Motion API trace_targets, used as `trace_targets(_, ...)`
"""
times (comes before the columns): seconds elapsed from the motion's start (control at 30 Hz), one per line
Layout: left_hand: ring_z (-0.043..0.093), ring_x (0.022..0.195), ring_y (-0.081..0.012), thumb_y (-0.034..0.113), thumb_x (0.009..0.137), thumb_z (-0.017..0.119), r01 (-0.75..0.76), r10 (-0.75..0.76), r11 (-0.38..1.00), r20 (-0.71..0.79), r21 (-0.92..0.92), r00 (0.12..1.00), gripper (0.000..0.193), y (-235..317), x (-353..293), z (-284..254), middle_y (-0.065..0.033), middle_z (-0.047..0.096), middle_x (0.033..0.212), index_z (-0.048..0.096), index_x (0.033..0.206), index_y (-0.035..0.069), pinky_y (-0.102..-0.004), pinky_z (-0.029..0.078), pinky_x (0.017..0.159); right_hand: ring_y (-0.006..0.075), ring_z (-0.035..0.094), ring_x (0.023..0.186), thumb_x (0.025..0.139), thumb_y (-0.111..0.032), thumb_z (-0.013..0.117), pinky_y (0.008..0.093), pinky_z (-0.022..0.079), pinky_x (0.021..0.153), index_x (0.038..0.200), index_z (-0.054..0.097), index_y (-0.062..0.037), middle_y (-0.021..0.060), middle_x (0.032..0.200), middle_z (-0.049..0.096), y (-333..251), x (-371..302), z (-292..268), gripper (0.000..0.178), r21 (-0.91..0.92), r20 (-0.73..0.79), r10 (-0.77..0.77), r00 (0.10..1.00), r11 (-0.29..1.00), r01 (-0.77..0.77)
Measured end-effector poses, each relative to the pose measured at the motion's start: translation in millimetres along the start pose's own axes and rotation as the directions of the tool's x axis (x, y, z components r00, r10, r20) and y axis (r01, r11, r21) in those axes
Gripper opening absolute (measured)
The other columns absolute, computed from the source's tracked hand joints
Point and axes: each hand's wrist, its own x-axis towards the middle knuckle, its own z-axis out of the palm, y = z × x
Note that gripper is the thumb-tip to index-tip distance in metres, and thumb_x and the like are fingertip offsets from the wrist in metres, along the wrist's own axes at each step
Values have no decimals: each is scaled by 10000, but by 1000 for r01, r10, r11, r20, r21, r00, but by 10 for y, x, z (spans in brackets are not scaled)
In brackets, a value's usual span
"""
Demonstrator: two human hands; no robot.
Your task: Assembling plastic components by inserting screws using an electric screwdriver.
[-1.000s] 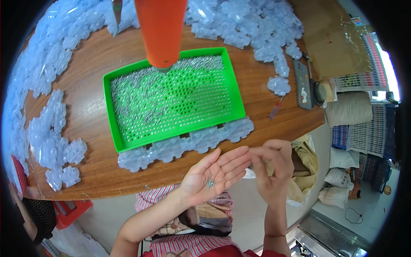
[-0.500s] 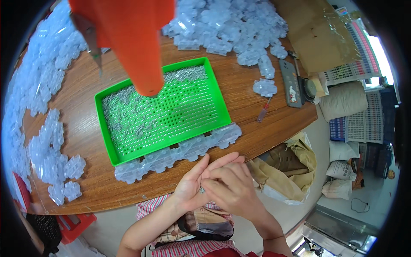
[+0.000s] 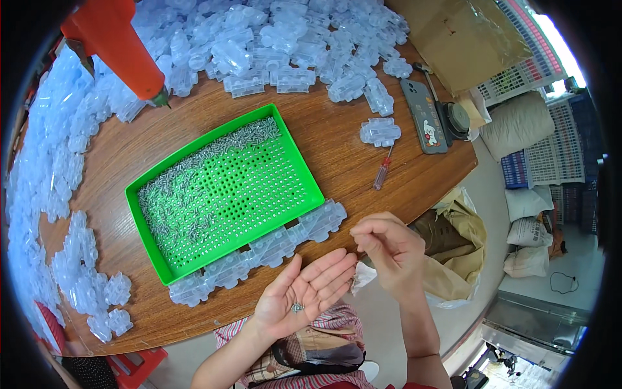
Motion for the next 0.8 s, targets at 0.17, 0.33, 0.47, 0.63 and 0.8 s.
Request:
trace_targets(0.17, 234, 1424, -237, 460, 1019, 228, 18, -18, 999, 4, 27, 1000, 642, -12, 19, -25, -136, 257, 1530, 229, 1471, 5, -386, 162, 1176, 219, 636, 805, 827, 30, 633, 314, 512, 675, 978, 660, -12, 110, 956, 629, 59, 73, 97, 160, -387, 13, -243, 970, 893, 229)
trace_targets(0.33, 227, 1426, -232, 460, 1020, 226, 8, -8, 1000, -23, 28, 1000, 640, -6, 1, -43, -120, 266, 1529, 226, 1472, 7, -386, 155, 1178, 199, 597, 820, 739, 6, 745, 295, 492, 649, 988, 692, -107, 72, 956, 622, 196, 42, 203, 279, -389, -75, -358, 931, 870, 304)
trace_targets(0.47, 221, 1428, -227, 455, 1021, 228, 12, -12, 999, 0, 30, 1000, 634, -8, 7, -36, -107, 268, 1530, 227, 1473, 10, -382, 155, 1178, 181, 596, 831, 689, 49, 788, 266, 479, 608, 1008, 652, -78, 87, 979, 606, 342, 76, 92, 369, -544, 16, -535, 845, 704, 456)
trace_targets(0.63, 269, 1408, -225, 413, 1023, 296, 5, -2, 999, -57, 52, 998, 595, 1, -8, 5, -109, 312, 1508, 257, 1463, 14, -375, 198, 1168, 195, 521, 837, 655, -33, 815, 303, 432, 669, 960, 717, -182, 24, 1003, 576, 333, 30, 154, 354, -603, -39, -599, 800, 652, 459)
trace_targets(0.8, 527, 1207, -178, 271, 990, 498, -38, 43, 999, -195, 32, 980, 381, -105, 59, 52, -95, 549, 1291, 483, 1287, 34, -343, 406, 1064, 186, 540, 784, 663, -36, 811, 322, 403, 673, 1019, 674, -157, 25, 987, 591, 6, -75, 115, 400, -510, 24, -591, 806, 686, 519)
